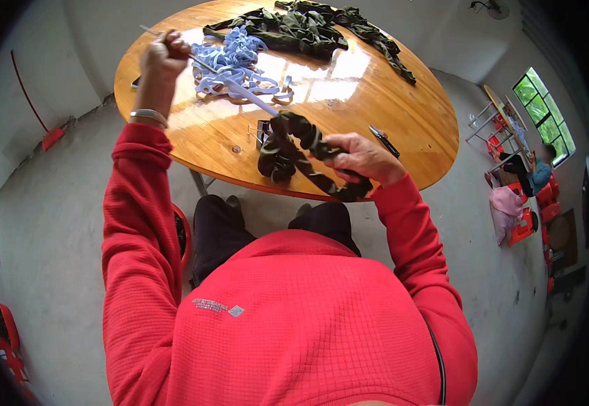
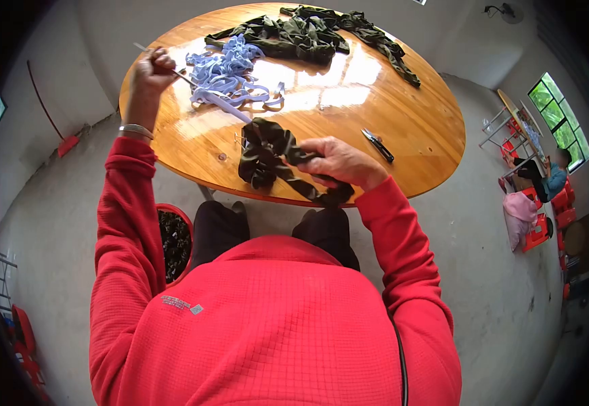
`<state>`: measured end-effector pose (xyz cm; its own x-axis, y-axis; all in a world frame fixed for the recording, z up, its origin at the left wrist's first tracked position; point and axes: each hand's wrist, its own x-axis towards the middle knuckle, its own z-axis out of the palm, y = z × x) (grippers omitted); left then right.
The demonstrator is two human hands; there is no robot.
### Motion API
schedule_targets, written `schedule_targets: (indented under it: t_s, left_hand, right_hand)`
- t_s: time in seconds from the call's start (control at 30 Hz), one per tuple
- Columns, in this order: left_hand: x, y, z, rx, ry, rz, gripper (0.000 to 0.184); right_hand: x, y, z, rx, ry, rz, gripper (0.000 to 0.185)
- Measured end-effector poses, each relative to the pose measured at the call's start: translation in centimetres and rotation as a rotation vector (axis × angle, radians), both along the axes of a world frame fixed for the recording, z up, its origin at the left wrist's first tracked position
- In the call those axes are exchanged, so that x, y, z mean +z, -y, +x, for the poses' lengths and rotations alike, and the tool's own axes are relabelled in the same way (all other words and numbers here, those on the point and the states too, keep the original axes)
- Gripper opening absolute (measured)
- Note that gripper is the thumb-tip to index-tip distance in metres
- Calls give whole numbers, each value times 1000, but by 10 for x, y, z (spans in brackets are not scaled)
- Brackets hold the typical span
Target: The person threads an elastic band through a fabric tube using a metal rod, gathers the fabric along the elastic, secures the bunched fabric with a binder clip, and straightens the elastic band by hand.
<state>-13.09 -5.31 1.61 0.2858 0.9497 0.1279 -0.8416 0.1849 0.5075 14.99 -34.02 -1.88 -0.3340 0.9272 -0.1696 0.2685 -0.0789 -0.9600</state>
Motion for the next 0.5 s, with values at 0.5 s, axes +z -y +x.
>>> schedule_targets:
  t_s: [0.5]
  left_hand:
    - [-30, 119, 116, -285, -141, 84, 26]
  right_hand:
    - [-3, -66, -31, -312, -437, 143, 21]
